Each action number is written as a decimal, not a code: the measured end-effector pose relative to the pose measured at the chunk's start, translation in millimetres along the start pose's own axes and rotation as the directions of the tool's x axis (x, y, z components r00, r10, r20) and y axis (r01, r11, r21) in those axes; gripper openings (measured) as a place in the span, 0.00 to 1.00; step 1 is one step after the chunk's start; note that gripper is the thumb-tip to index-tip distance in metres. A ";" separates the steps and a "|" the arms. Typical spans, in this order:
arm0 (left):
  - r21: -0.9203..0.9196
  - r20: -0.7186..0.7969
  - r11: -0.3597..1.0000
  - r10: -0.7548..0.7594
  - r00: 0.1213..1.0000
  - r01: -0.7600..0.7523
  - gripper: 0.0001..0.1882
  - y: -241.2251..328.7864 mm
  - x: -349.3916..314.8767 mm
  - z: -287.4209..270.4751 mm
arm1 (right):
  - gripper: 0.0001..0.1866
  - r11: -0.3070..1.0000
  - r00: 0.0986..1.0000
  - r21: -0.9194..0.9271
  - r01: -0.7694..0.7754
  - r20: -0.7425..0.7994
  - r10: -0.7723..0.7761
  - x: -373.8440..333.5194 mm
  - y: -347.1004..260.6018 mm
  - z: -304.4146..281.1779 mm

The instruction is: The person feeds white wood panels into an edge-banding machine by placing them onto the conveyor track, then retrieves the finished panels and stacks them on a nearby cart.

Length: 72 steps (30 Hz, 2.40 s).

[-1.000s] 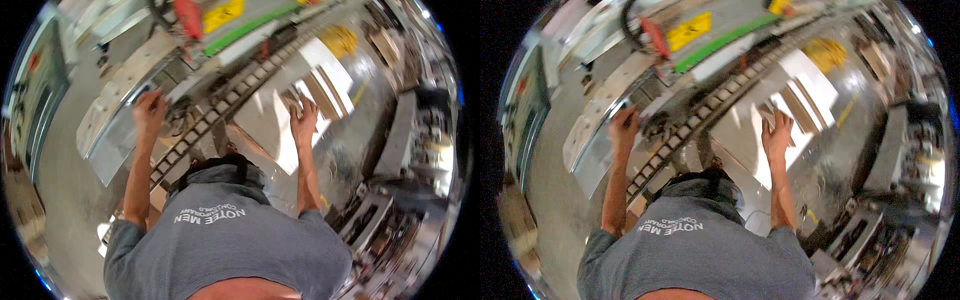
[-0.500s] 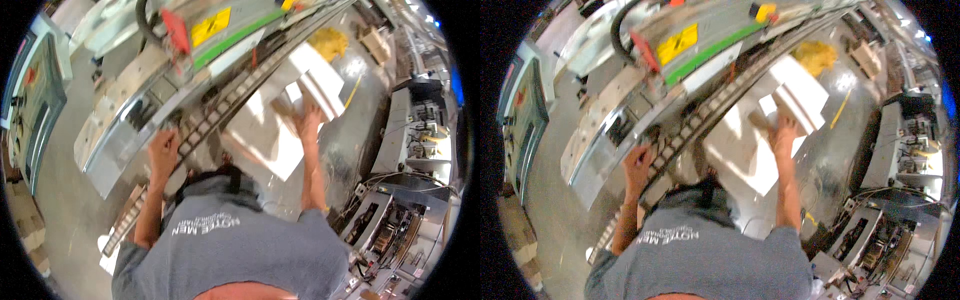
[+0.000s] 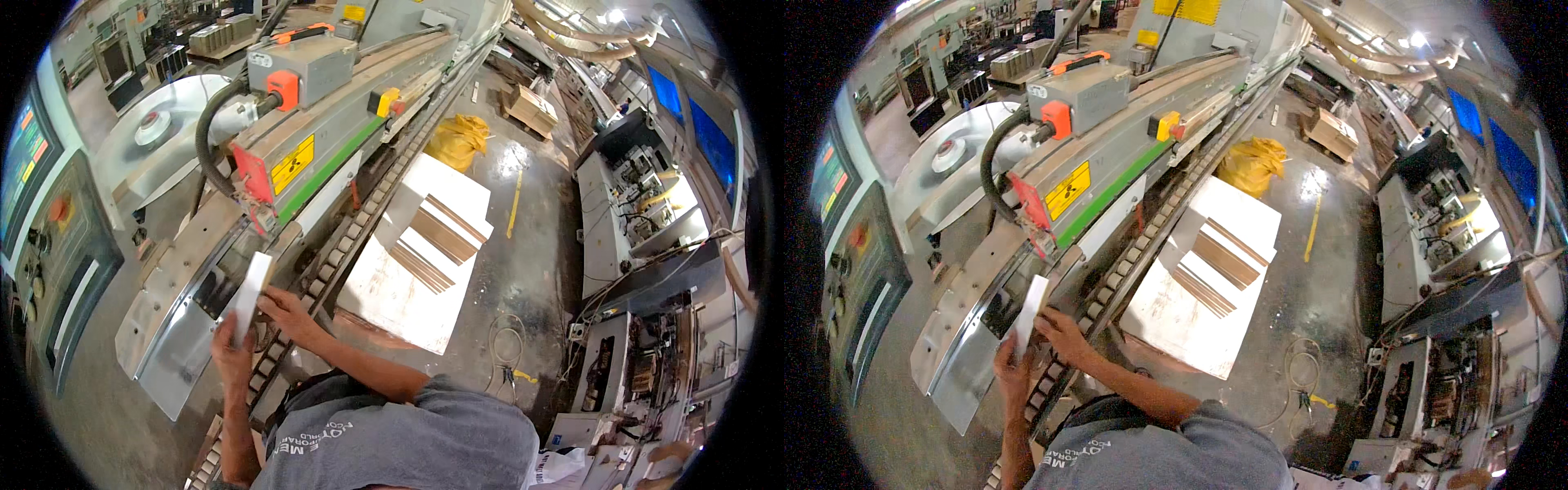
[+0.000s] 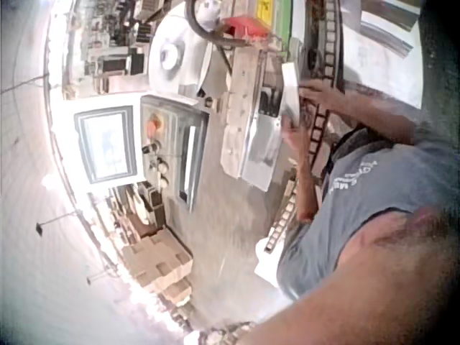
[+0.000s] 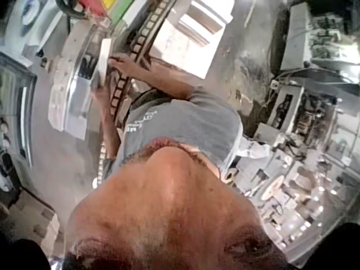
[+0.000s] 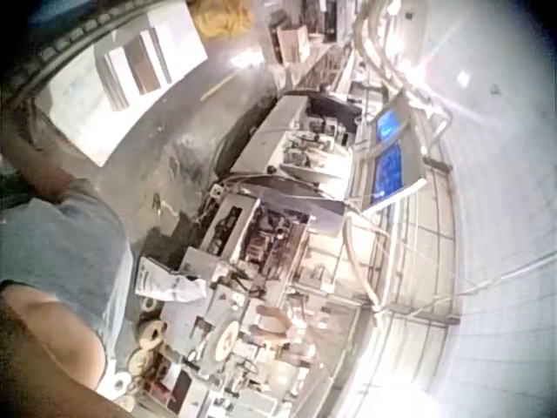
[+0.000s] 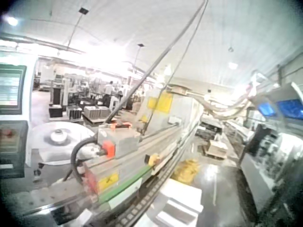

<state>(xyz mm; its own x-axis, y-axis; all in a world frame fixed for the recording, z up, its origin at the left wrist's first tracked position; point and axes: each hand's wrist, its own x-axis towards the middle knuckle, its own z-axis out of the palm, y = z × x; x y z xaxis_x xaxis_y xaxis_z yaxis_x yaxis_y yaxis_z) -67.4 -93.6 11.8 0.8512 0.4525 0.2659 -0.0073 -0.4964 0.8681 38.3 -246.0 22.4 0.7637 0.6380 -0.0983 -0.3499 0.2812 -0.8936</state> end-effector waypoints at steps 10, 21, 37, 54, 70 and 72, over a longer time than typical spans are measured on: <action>0.688 -0.095 0.649 0.524 0.846 -0.325 0.28 -64.4 40.7 -86.9 | 0.20 0.998 0.997 0.064 0.004 0.081 -0.009 58.5 104.6 92.3; 0.513 -0.219 0.821 0.409 0.886 -0.252 0.17 -87.1 30.4 -109.3 | 0.20 0.991 0.997 -0.121 0.063 0.053 -0.057 73.3 79.6 113.4; 0.433 -0.229 0.887 0.281 0.932 -0.161 0.11 -73.4 51.5 -86.8 | 0.11 0.977 0.993 -0.187 0.098 0.088 -0.083 90.3 71.4 89.0; 0.423 -0.139 0.887 0.266 0.954 -0.185 0.10 -57.1 119.8 17.0 | 0.09 0.980 0.989 -0.147 0.136 -0.032 -0.142 130.1 21.8 -7.8; 0.296 -0.090 0.928 0.261 0.961 -0.224 0.12 -35.4 181.2 105.0 | 0.22 0.324 0.769 -0.945 0.048 -0.172 -0.616 -46.5 -80.4 -186.2; 0.355 -0.072 0.914 0.234 0.970 -0.194 0.14 -1.2 158.5 92.6 | 0.28 0.143 0.767 -0.957 -0.254 -0.289 -0.573 -75.4 -97.2 -224.8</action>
<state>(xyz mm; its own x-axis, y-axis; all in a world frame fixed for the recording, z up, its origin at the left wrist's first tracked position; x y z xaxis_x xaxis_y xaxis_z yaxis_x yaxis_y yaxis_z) 116.1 -89.9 14.1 0.7858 0.3762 0.4910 0.0146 -0.8048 0.5934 136.7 -482.6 18.1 0.9429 0.1205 0.3104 0.2750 -0.8074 -0.5220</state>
